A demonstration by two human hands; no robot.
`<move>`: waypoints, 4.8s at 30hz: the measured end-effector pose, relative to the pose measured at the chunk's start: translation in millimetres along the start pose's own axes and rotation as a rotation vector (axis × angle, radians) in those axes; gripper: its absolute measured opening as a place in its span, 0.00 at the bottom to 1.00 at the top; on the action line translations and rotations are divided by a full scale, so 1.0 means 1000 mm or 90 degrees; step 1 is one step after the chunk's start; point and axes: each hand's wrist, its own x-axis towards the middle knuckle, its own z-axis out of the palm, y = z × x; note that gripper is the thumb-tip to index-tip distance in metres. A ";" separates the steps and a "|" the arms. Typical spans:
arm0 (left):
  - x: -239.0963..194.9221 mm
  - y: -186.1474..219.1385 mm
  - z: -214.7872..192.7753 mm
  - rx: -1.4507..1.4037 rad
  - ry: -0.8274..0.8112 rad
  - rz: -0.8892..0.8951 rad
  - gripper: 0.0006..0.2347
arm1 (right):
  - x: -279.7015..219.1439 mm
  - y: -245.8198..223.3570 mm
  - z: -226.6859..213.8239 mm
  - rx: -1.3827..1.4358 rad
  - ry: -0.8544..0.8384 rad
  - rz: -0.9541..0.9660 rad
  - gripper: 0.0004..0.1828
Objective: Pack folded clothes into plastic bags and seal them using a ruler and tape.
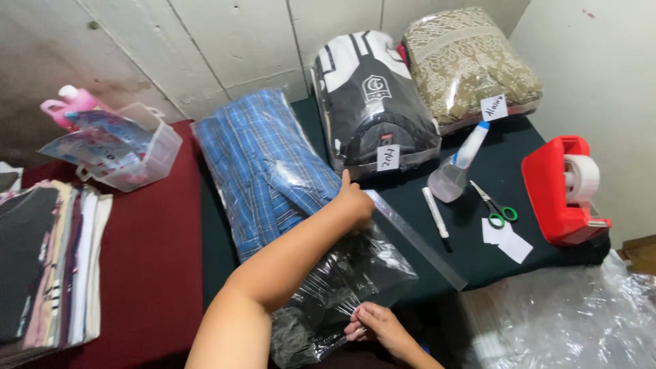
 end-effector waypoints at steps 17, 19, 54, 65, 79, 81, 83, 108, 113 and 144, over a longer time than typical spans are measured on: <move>0.070 -0.001 -0.007 -0.041 -0.053 0.071 0.14 | -0.036 -0.032 0.035 -0.275 -0.321 -0.057 0.30; 0.072 0.002 -0.008 -0.020 -0.066 0.047 0.15 | -0.007 -0.012 0.046 -0.414 -0.319 -0.078 0.28; 0.100 -0.007 -0.027 -0.122 0.090 0.046 0.13 | -0.002 -0.037 0.048 0.470 0.072 -0.221 0.07; 0.033 -0.008 -0.103 -0.185 0.253 0.004 0.12 | -0.078 -0.079 0.005 0.337 0.186 -0.328 0.08; -0.173 -0.084 -0.177 -0.379 0.802 -0.176 0.06 | -0.127 -0.291 0.057 0.071 0.253 -0.628 0.09; -0.213 -0.099 -0.178 -0.328 0.893 -0.230 0.09 | -0.133 -0.335 0.085 -0.046 0.254 -0.714 0.09; -0.259 -0.109 -0.173 -0.431 0.945 -0.225 0.10 | -0.131 -0.372 0.108 -0.113 0.243 -0.767 0.08; -0.362 -0.082 -0.062 -0.749 1.189 -0.151 0.10 | -0.078 -0.473 0.193 -0.469 0.066 -0.483 0.15; -0.372 -0.086 -0.064 -0.758 1.154 -0.176 0.09 | -0.066 -0.472 0.204 -0.395 0.045 -0.558 0.13; -0.201 -0.202 0.089 -0.902 1.523 -0.215 0.07 | 0.154 -0.361 0.206 -0.190 0.162 -0.732 0.15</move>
